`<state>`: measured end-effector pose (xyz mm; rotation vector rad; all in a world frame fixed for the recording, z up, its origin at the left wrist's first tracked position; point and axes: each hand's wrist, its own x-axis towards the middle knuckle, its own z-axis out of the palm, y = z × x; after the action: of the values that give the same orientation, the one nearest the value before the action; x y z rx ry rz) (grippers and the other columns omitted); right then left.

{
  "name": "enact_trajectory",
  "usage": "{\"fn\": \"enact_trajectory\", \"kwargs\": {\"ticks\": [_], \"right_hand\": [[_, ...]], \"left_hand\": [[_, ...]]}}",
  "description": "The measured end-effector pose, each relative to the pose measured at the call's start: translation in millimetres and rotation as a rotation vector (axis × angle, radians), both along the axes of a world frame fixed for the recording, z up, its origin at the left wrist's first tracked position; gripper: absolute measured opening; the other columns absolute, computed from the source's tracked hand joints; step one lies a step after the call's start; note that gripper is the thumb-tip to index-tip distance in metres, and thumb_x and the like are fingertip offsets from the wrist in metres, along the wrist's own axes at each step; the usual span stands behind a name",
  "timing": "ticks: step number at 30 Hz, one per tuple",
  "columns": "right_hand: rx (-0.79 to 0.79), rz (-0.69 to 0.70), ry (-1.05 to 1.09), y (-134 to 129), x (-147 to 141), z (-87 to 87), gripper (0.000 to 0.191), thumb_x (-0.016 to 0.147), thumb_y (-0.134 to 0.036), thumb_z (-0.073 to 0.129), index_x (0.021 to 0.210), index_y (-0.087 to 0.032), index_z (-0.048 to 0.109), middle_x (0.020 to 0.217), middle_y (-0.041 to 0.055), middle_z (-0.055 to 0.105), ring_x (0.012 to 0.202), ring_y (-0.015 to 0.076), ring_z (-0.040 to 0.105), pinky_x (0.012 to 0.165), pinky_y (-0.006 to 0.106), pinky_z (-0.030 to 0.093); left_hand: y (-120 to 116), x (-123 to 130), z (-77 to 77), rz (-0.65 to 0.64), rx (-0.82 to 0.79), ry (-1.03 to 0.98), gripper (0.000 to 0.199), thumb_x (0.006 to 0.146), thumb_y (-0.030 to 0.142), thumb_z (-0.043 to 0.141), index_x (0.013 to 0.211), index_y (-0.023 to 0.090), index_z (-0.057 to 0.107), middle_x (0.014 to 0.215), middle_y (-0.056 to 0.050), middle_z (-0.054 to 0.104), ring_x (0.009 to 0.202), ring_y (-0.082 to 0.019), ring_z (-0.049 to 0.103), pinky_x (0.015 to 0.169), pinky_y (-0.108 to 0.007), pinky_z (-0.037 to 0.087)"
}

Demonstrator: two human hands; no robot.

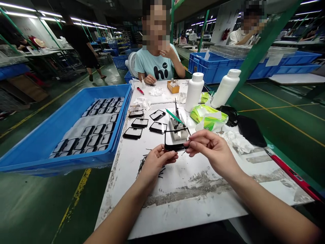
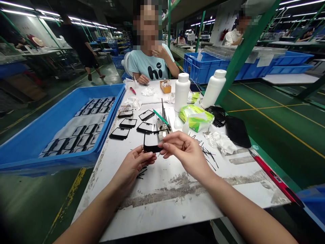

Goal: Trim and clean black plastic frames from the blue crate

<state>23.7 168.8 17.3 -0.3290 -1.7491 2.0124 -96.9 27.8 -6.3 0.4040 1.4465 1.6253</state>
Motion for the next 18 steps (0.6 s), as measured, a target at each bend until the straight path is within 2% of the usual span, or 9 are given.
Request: {"fn": "enact_trajectory", "kwargs": {"ticks": [5,7,9,12,13,15,18], "right_hand": [[0.044,-0.04,0.013,-12.8,-0.3,-2.3,0.015,0.084,-0.028,0.064,0.092,-0.016,0.06,0.097,0.0074,0.067,0.083,0.0164,0.066,0.069,0.027,0.058],[0.086,-0.019,0.016,-15.4,-0.4,-5.6,0.014,0.086,-0.028,0.061,0.092,-0.016,0.06,0.102,0.008,0.064,0.082,0.0162,0.065,0.064,0.027,0.057],[0.279,-0.032,0.018,-16.5,-0.5,-9.2,0.01,0.087,-0.026,0.058,0.091,-0.017,0.061,0.1,0.0074,0.061,0.074,0.0125,0.06,0.055,0.023,0.052],[0.749,-0.149,0.053,-16.0,-0.8,-13.6,0.008,0.087,-0.017,0.056,0.091,-0.018,0.062,0.086,0.0053,0.052,0.062,0.0079,0.047,0.05,0.022,0.041],[0.862,-0.183,0.074,-15.5,-1.0,-14.7,0.01,0.087,-0.014,0.055,0.092,-0.018,0.062,0.083,0.0046,0.049,0.06,0.0073,0.044,0.051,0.022,0.039],[0.969,-0.209,0.128,-14.4,-1.8,-16.3,0.012,0.087,-0.01,0.054,0.094,-0.017,0.06,0.081,0.0041,0.048,0.059,0.0067,0.042,0.051,0.022,0.037],[1.045,-0.206,0.216,-13.0,-3.3,-17.3,0.016,0.085,-0.005,0.054,0.096,-0.015,0.058,0.081,0.0046,0.049,0.066,0.0075,0.046,0.054,0.02,0.039]], "left_hand": [[0.2,2.4,1.8,-0.031,0.012,0.0,0.027,0.075,0.025,0.067,0.097,0.012,0.061,0.089,-0.007,0.065,0.081,-0.014,0.062,0.077,-0.025,0.049],[-0.1,3.3,3.0,-0.04,0.024,-0.008,0.026,0.075,0.024,0.066,0.098,0.012,0.061,0.089,-0.007,0.066,0.081,-0.014,0.062,0.077,-0.026,0.049],[-0.5,4.0,4.1,-0.02,0.046,-0.028,0.024,0.074,0.022,0.066,0.095,0.012,0.061,0.085,-0.006,0.066,0.079,-0.013,0.062,0.075,-0.024,0.049],[-1.2,4.7,5.7,0.05,0.084,-0.062,0.02,0.074,0.02,0.066,0.09,0.013,0.059,0.08,-0.003,0.066,0.073,-0.011,0.062,0.071,-0.022,0.049],[-1.5,4.8,6.3,0.067,0.095,-0.069,0.019,0.074,0.019,0.066,0.09,0.013,0.058,0.079,-0.003,0.066,0.072,-0.011,0.062,0.071,-0.022,0.049],[-2.2,5.1,7.4,0.077,0.113,-0.074,0.018,0.074,0.019,0.066,0.088,0.014,0.056,0.078,-0.002,0.066,0.073,-0.011,0.062,0.072,-0.022,0.049],[-3.4,5.5,8.5,0.063,0.128,-0.064,0.018,0.074,0.02,0.067,0.086,0.014,0.055,0.077,-0.001,0.066,0.072,-0.01,0.062,0.071,-0.021,0.049]]}}
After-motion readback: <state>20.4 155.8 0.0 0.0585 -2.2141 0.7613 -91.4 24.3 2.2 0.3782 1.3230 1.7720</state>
